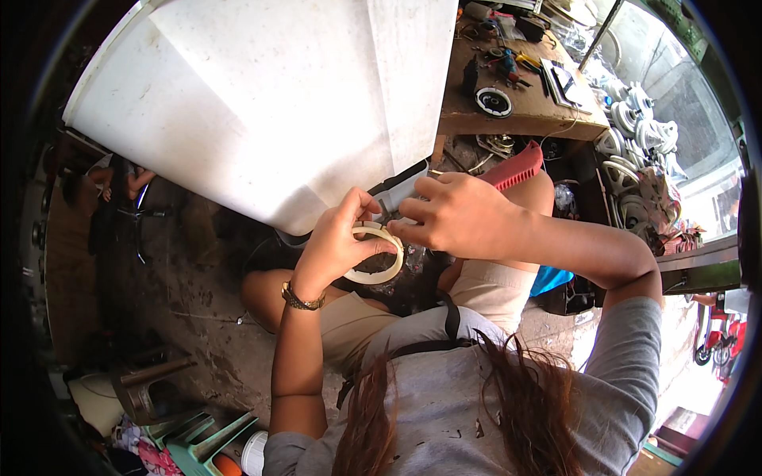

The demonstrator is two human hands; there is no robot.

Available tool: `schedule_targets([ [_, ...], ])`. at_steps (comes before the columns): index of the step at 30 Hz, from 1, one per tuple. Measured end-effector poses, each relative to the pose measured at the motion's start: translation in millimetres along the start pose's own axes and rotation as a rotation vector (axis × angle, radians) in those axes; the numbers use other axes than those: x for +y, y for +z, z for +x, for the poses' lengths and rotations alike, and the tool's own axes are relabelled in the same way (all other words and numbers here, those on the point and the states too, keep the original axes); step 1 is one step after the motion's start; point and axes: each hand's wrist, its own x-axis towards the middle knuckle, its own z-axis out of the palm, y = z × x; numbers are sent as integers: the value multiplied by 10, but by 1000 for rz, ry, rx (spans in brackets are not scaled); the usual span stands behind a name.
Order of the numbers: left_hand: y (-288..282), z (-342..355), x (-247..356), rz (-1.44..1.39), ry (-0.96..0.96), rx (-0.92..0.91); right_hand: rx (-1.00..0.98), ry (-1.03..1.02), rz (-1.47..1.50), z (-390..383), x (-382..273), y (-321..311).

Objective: The person disassembles a washing machine, wipes a circular component with a blue cloth, and applies tape to a set of wires.

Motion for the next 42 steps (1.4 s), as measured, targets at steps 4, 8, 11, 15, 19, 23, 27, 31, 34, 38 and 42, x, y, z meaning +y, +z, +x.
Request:
schedule_targets([
  [4, 5, 1, -52, 19, 10, -5, -67, -25, -56, 3, -53, -41],
  [8, -6, -11, -135, -72, 12, -12, -49, -3, 66, -73, 9, 16],
  [11, -8, 16, -101, -93, -16, -41, -53, 78, 152, -67, 77, 2],
  [15, 31, -8, -167, -205, -28, 26, 3, 71, 173, -45, 52, 112],
  [19, -43, -51, -271, -251, -43, 46, -109, 105, 240, -143, 43, 14],
  [23, -39, -63, -177, -251, -14, -9, 24, 178, 267, -155, -17, 8],
  [27, -24, -65, -184, -195, 53, 13, 19, 159, 218, -128, -59, -8],
  [31, -20, -64, -179, -205, 75, 46, 21, 157, 206, -122, -68, -19],
  [34, -31, -70, -163, -180, 75, 46, 13, 159, 197, -126, -91, -20],
  [38, -13, -58, -163, -111, 118, 56, -34, 128, 153, -162, -134, 47],
  [42, -14, -75, -156, -137, 168, 149, -33, 268, 252, -203, -114, 50],
])
